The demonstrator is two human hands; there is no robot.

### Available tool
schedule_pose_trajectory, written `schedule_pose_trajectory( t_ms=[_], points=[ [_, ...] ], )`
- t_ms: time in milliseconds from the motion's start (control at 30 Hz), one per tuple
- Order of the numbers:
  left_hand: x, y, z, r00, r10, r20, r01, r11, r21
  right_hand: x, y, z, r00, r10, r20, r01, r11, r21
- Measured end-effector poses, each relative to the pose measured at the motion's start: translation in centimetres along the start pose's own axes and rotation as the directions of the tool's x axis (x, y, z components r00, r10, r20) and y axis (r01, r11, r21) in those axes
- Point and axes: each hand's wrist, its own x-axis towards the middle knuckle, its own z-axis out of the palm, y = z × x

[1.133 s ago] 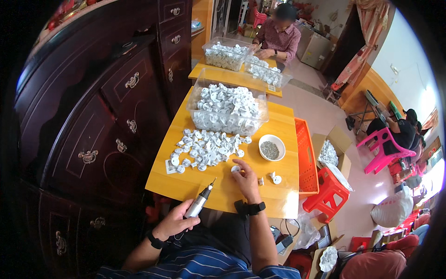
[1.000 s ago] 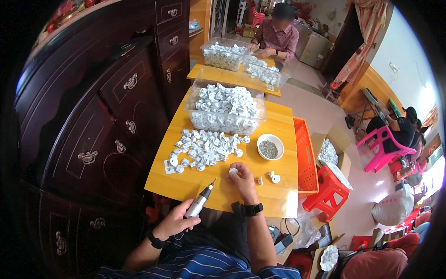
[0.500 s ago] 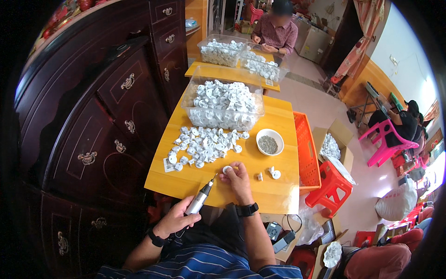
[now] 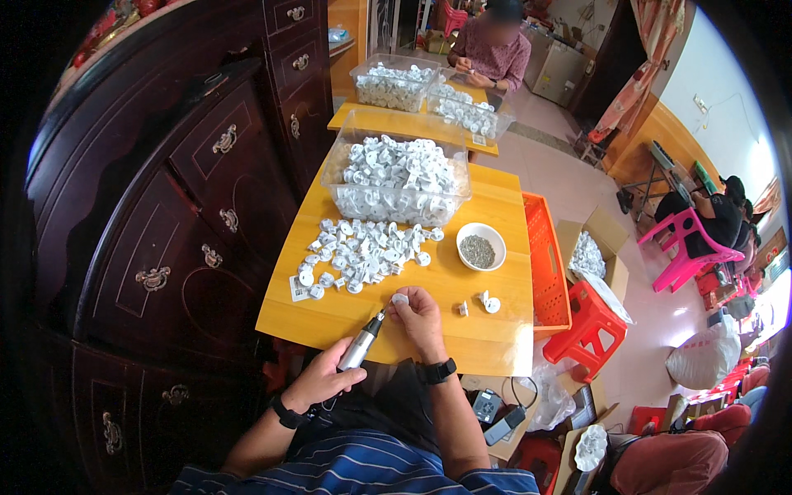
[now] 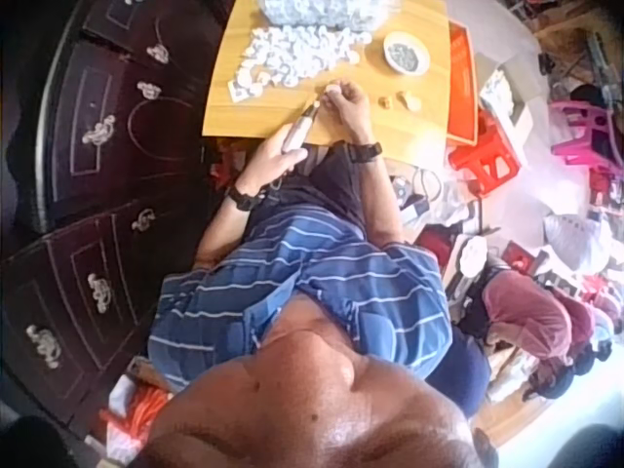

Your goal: Assembling small white plastic components using a handheld power screwdriver.

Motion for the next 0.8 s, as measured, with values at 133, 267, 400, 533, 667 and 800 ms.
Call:
schedule_pose_trajectory(
  t_ms=[133, 267, 400, 533, 667, 800],
  points=[
    [0.26, -0.05, 0.03, 1.000, 0.004, -0.003, -0.004, 1.000, 0.004, 0.04, 0.27, 0.01, 1.000, -0.027, 0.000, 0.027, 1.000, -0.008],
    [0.41, -0.03, 0.03, 1.000, -0.005, -0.011, 0.005, 1.000, 0.015, 0.00, 0.10, 0.22, 1.000, -0.029, 0.000, 0.029, 0.999, -0.026],
    [0.47, 0.09, 0.02, 1.000, -0.011, -0.007, 0.011, 1.000, 0.017, -0.07, 0.05, 0.28, 1.000, -0.026, -0.013, 0.026, 0.999, -0.032],
    [0.49, -0.11, -0.01, 1.000, -0.009, -0.006, 0.009, 1.000, 0.014, -0.04, 0.18, 0.29, 0.999, -0.044, -0.014, 0.042, 0.996, -0.077],
    [0.56, -0.12, -0.07, 1.000, -0.010, -0.001, 0.010, 1.000, 0.014, -0.07, 0.22, 0.27, 0.999, -0.040, -0.013, 0.039, 0.996, -0.074],
    [0.65, -0.43, -0.08, 1.000, -0.016, 0.003, 0.016, 1.000, 0.017, -0.19, -0.01, 0.41, 0.999, -0.034, -0.012, 0.033, 0.998, -0.062]
  ],
)
